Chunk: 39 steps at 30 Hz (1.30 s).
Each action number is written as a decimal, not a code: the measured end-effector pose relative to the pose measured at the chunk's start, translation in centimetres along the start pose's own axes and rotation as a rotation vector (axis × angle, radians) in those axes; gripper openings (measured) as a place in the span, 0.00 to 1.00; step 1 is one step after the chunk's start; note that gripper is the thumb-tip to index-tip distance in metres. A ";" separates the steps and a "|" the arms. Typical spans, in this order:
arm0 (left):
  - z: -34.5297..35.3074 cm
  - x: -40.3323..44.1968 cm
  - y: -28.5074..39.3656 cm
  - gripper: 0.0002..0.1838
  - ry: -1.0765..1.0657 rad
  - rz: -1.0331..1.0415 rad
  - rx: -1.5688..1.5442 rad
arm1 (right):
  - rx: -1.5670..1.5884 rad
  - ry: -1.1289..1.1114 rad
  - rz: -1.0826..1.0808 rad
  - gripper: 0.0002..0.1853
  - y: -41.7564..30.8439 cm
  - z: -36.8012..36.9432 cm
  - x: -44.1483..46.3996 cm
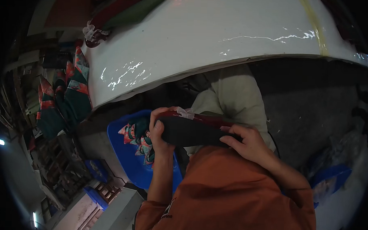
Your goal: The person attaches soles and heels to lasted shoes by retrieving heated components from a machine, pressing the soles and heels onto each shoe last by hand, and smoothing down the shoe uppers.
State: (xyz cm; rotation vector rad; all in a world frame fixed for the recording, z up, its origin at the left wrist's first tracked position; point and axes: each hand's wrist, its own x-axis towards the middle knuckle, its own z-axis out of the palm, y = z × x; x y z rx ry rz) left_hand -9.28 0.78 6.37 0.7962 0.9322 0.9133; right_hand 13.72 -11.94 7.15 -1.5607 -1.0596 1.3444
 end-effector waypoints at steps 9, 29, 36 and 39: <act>-0.9 0.4 -0.7 0.30 0.065 -0.020 -0.022 | -0.292 0.062 -0.005 0.16 0.3 -0.2 1.3; 0.2 5.5 8.1 0.34 -0.562 -0.417 0.810 | -0.468 0.006 -0.039 0.21 1.1 -0.2 3.9; 2.3 4.0 2.1 0.50 -1.044 -0.620 1.378 | -0.648 0.081 -0.194 0.25 1.4 0.6 5.2; 0.8 1.5 1.3 0.51 -0.793 -0.634 1.172 | -0.589 0.185 -0.402 0.25 0.6 0.5 7.2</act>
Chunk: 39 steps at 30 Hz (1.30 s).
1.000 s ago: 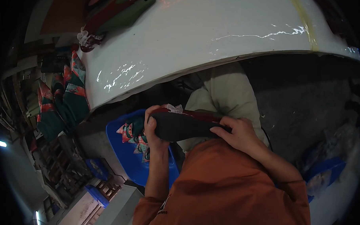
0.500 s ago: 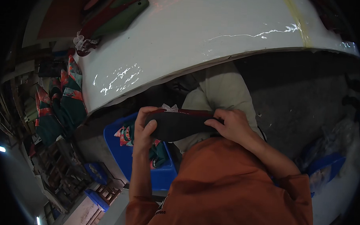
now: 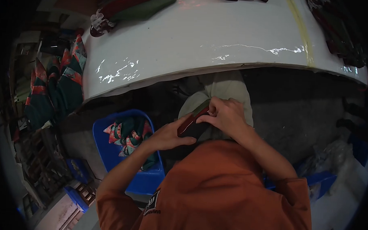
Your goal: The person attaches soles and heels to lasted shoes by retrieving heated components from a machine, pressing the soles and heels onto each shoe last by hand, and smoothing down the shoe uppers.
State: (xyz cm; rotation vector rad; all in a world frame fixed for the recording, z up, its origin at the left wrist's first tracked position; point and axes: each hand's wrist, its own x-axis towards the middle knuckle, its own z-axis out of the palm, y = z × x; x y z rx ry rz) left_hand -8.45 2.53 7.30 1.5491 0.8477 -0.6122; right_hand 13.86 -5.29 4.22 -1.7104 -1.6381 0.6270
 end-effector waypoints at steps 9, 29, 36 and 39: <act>1.3 -3.0 3.3 0.52 0.395 0.531 -0.886 | 0.452 -0.112 -0.226 0.68 -4.7 -6.7 8.4; 3.5 1.2 2.5 0.48 0.556 0.516 -0.792 | 0.162 -0.232 -0.275 0.38 -4.6 -6.2 11.9; 5.7 1.6 4.5 0.37 0.705 0.502 -0.959 | 0.356 0.013 0.024 0.40 -5.3 -8.2 4.0; 6.0 2.0 6.5 0.28 0.737 0.585 -1.012 | 0.234 -0.122 0.227 0.38 -5.4 -7.3 0.0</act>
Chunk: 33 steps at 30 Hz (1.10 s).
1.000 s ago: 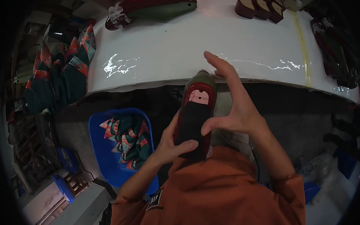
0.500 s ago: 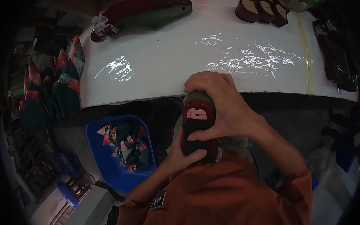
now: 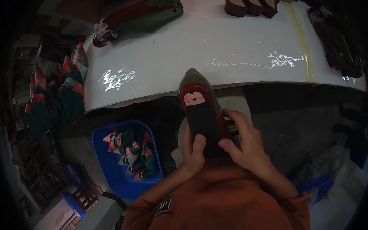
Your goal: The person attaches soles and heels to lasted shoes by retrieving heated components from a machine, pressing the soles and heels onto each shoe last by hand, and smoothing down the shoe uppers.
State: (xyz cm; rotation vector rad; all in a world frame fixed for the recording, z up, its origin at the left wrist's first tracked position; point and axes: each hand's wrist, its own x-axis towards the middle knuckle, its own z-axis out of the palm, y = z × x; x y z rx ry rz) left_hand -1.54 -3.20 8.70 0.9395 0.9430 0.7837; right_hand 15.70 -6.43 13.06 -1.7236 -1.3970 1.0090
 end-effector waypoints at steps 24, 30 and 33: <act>-6.9 2.6 9.2 0.45 -0.570 -0.055 0.284 | 0.553 -0.624 0.139 0.26 8.4 -1.9 1.6; -6.8 4.5 1.9 0.33 -0.351 -0.210 0.027 | 0.823 -0.401 0.159 0.34 8.2 -4.0 1.7; -4.9 6.6 -1.4 0.32 -0.248 -0.322 -0.242 | 0.937 -0.114 0.070 0.46 9.3 -7.0 -0.2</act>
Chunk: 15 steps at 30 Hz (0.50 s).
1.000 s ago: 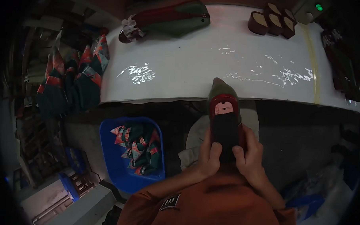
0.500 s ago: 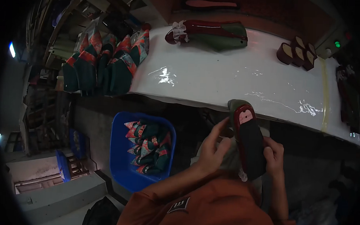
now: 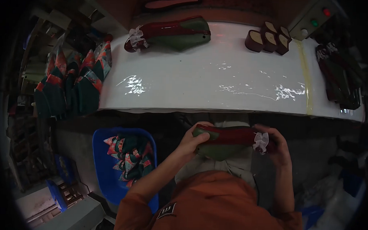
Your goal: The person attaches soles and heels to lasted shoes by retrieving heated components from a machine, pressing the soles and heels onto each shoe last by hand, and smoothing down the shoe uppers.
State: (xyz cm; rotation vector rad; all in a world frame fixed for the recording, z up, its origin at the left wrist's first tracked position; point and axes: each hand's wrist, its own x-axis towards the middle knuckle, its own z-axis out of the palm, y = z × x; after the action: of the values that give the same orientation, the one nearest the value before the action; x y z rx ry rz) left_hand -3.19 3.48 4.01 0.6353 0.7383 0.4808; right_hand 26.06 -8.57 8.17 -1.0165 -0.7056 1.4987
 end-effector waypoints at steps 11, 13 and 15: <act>10.9 7.4 -1.0 0.28 -0.159 -0.570 -0.567 | -0.616 0.900 -0.576 0.30 -6.4 -1.2 -0.2; 9.7 7.2 -0.7 0.29 -0.038 -0.641 -0.550 | -0.672 0.944 -0.563 0.35 -5.6 1.4 1.4; 8.6 7.1 -0.9 0.29 0.016 -0.676 -0.535 | -0.747 1.022 -0.603 0.42 -3.9 2.8 1.7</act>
State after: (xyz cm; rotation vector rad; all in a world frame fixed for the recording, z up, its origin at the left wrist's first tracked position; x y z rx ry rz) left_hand 7.94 4.06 4.96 -0.1315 0.7488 0.0424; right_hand 25.41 -5.94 12.45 -1.7152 -0.7021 0.0558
